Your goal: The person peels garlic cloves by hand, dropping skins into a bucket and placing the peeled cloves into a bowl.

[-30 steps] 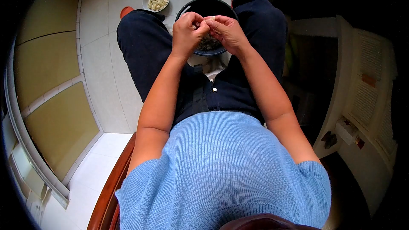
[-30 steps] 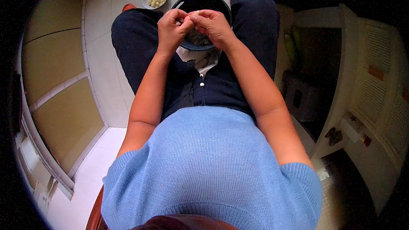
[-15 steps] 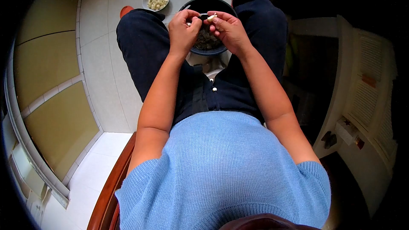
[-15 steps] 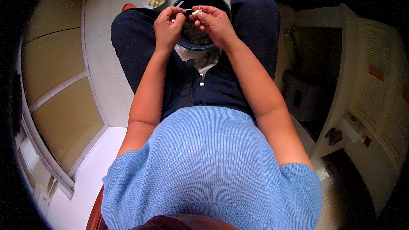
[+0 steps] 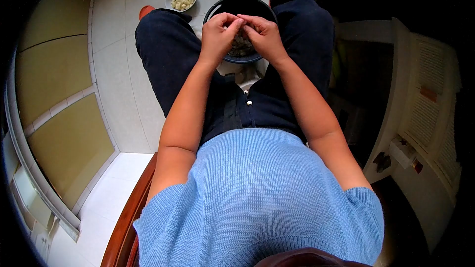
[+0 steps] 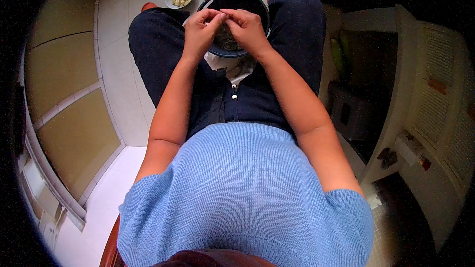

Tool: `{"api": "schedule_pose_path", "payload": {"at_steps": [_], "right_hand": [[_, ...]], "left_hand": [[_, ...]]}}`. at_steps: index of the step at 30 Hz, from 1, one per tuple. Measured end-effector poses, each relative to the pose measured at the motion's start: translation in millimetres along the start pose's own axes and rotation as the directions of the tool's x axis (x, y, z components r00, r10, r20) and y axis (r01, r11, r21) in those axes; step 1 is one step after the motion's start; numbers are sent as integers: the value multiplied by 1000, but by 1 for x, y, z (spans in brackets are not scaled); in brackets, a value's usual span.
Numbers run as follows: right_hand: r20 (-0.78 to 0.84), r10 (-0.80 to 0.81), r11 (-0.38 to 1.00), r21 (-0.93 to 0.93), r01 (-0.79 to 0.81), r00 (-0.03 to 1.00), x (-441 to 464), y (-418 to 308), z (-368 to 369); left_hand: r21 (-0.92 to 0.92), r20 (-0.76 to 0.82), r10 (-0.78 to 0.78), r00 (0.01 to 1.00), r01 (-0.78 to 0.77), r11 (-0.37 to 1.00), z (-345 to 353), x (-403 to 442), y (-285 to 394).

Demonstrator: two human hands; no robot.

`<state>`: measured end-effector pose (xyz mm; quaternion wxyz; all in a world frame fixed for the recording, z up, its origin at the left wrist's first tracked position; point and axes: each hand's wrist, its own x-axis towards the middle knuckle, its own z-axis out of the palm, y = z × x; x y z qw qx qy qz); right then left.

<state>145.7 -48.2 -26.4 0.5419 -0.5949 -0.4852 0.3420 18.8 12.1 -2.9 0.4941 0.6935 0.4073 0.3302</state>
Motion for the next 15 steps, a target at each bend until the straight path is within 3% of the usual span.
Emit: {"api": "schedule_pose_path", "payload": {"at_steps": [1, 2, 4, 5, 7, 11, 13, 15], "right_hand": [[8, 20, 998, 54, -20, 1000, 0, 0, 0], [9, 20, 998, 54, -21, 1000, 0, 1, -1], [93, 193, 923, 320, -213, 977, 0, -4, -3], [94, 193, 923, 320, -214, 977, 0, -7, -4], [124, 299, 803, 503, -320, 946, 1, -15, -6], [123, 386, 698, 610, -376, 914, 3, -14, -11], [226, 453, 540, 700, -468, 862, 4, -14, -13], [245, 456, 504, 721, -476, 855, 3, -12, -13]], "left_hand": [[-125, -17, -62, 998, 60, 990, 1, 0, -1], [-125, -18, -63, 998, 60, 990, 1, 1, -3], [-211, -19, -162, 987, 154, 965, -2, 2, -4], [-211, -20, -162, 987, 155, 965, -3, 2, -4], [-266, -52, -236, 970, 214, 940, -4, 1, -3], [-217, -104, -235, 967, 208, 954, -4, 2, -4], [-127, -104, -180, 978, 166, 978, -4, 2, -6], [-147, -101, -158, 982, 143, 979, -2, 2, -3]]}}
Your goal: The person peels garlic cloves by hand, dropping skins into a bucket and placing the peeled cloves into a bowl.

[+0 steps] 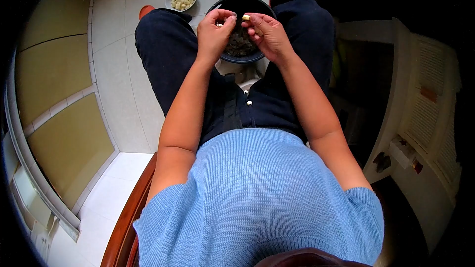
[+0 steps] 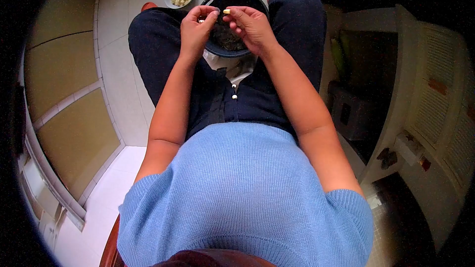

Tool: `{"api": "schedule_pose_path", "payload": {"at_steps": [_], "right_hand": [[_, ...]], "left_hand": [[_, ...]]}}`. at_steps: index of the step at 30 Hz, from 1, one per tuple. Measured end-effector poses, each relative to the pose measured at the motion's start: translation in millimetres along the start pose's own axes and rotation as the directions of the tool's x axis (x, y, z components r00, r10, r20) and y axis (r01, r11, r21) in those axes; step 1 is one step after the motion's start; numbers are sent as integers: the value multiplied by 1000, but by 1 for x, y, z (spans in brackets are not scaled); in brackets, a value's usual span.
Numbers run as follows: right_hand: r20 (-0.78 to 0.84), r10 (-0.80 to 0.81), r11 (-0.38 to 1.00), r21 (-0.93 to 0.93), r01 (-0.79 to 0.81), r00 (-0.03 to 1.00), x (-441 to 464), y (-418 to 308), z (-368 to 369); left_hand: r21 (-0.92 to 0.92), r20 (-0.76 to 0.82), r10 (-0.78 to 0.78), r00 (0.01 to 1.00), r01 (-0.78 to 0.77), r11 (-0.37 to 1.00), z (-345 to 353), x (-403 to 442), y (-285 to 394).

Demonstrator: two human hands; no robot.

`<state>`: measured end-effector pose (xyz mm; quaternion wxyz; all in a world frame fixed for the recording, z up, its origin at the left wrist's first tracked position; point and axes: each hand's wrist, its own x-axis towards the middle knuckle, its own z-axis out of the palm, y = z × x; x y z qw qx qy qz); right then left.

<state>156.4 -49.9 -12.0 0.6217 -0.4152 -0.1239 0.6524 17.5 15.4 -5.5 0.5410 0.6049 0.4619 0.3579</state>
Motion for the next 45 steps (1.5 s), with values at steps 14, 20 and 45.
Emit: {"api": "schedule_pose_path", "payload": {"at_steps": [14, 20, 45], "right_hand": [[-8, 24, 1000, 5, -24, 1000, 0, 0, -1], [-26, -48, 994, -97, 45, 999, 2, 2, -2], [23, -93, 971, -218, 96, 995, 4, 6, -6]], "left_hand": [[248, 74, 283, 956, -293, 923, -2, 0, 1], [53, 163, 94, 982, -103, 993, 0, -5, 12], [-238, 320, -264, 910, 347, 907, -2, -9, 13]]}}
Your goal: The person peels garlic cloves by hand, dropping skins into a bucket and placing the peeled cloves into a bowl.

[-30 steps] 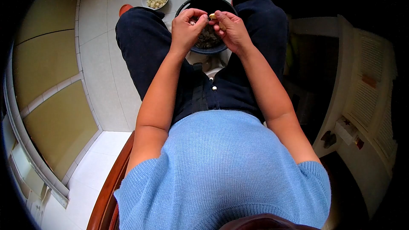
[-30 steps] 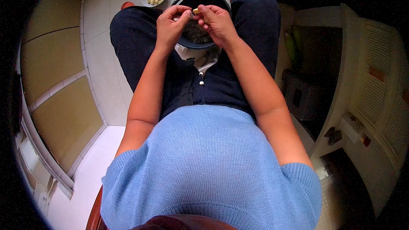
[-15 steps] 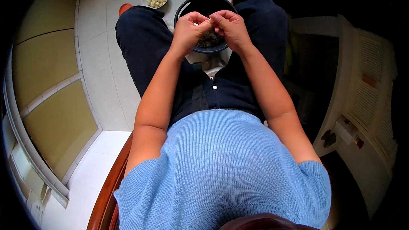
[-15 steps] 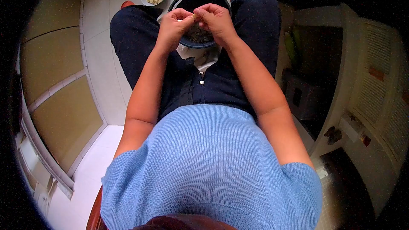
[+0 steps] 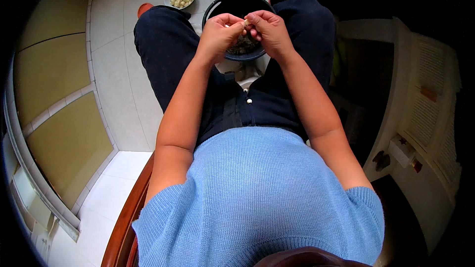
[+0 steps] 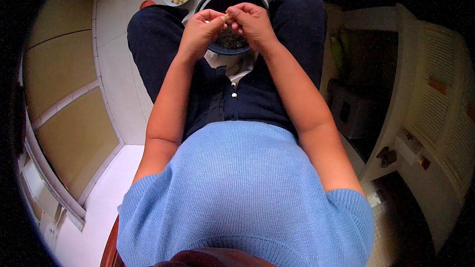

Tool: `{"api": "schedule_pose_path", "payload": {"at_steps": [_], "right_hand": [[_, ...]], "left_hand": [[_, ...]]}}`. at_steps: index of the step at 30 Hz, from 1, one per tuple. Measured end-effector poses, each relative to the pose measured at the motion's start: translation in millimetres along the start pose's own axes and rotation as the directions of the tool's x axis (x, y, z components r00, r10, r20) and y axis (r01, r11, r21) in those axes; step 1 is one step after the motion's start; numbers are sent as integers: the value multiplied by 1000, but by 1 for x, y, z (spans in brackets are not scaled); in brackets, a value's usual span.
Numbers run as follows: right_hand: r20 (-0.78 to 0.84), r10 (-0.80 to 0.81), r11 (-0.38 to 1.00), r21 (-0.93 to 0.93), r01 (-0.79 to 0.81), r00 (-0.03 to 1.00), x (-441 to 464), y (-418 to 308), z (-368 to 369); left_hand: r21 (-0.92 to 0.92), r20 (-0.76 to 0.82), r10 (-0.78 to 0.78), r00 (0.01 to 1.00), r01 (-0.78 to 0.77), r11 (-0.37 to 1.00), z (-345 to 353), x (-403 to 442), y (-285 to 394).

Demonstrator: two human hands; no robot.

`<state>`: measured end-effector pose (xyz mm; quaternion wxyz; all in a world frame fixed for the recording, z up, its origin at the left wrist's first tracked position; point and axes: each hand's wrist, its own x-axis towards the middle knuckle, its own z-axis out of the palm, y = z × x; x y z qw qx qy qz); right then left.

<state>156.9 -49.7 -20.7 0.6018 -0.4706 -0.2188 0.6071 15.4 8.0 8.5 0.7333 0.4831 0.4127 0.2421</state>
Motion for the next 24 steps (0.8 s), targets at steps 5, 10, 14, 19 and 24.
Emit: {"api": "schedule_pose_path", "payload": {"at_steps": [5, 10, 14, 19, 24], "right_hand": [[-27, 2, 998, -58, -3, 1000, -1, -3, 2], [-12, -30, 985, -168, 27, 999, -2, -6, 4], [19, -24, 978, -205, 27, 1000, -5, -8, 4], [26, -25, 975, -222, 30, 999, -5, -7, 5], [39, -11, 972, -233, 19, 999, -3, -5, 3]], "left_hand": [[48, 19, -17, 1000, 16, 999, -2, 2, -1], [139, 52, -9, 999, 1, 990, -4, -1, 1], [154, 87, 1, 996, -14, 988, -9, 3, -9], [169, -6, 17, 1000, -16, 986, -4, 3, -9], [222, -41, 37, 999, -27, 975, -2, 3, -9]]}}
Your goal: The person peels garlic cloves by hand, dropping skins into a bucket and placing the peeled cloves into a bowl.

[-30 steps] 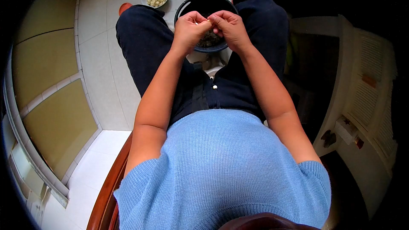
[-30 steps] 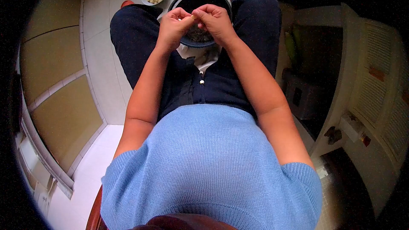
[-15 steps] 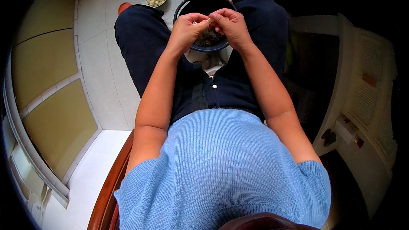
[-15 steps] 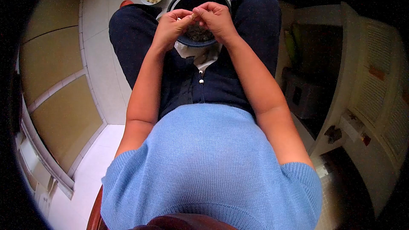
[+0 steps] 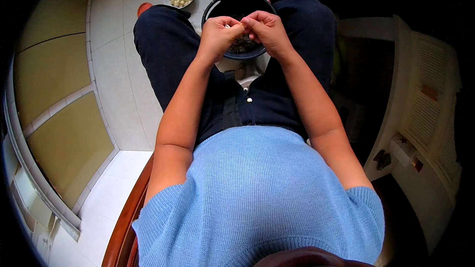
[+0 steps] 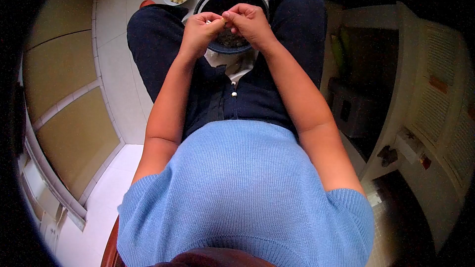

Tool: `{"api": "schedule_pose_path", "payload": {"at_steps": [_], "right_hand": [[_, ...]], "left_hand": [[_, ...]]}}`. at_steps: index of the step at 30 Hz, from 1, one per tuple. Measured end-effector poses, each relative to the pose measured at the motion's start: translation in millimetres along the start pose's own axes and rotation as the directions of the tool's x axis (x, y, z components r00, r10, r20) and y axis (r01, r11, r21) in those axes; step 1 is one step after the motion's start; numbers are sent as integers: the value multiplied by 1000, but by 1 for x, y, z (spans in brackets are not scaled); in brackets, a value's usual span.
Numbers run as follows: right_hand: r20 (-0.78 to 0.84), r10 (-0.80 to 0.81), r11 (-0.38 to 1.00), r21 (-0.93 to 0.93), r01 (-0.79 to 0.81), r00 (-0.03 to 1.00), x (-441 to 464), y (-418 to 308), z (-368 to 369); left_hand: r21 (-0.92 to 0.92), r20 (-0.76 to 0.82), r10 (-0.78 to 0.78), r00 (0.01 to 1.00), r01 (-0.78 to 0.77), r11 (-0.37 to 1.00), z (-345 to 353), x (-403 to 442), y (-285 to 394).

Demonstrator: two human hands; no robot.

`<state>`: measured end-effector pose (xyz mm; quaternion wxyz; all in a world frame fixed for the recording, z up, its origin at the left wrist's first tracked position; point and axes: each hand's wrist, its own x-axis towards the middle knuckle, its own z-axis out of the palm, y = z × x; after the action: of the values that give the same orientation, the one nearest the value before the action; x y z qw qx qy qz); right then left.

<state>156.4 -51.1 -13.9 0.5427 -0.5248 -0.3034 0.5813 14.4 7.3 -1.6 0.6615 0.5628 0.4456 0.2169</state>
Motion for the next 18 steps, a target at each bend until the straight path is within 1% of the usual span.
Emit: {"api": "schedule_pose_path", "payload": {"at_steps": [1, 5, 7, 8, 10, 11, 13, 16, 18], "right_hand": [[6, 1, 1000, 1, -1, 1000, 0, 0, 0], [9, 27, 1000, 13, -28, 1000, -1, -2, 0], [-3, 48, 994, 96, -47, 999, 1, 1, -2], [-3, 48, 994, 94, -48, 999, 3, 2, -2], [-2, 100, 949, 301, -95, 995, 7, 2, -3], [-3, 99, 950, 298, -93, 995, 6, 2, -4], [26, 165, 898, 410, -161, 986, 4, 1, -3], [63, 175, 877, 444, -185, 983, 3, 0, -4], [64, 172, 874, 451, -183, 983, 3, 0, -4]], "left_hand": [[39, -18, 6, 1000, -5, 999, 0, 0, 0], [56, -46, 38, 998, -35, 998, 1, -1, -1], [1, -7, 16, 1000, -16, 1000, -1, -2, 3], [-1, -7, 17, 1000, -17, 1000, -1, -3, 4], [-153, 1, 0, 1000, 0, 988, 0, -3, 6], [-155, 2, 3, 1000, -2, 988, -1, -4, 8], [-188, 34, -20, 999, 26, 982, -2, -6, 12], [-219, 42, 11, 999, -2, 976, -5, -4, 10], [-205, 42, 10, 999, -1, 979, -5, -6, 13]]}}
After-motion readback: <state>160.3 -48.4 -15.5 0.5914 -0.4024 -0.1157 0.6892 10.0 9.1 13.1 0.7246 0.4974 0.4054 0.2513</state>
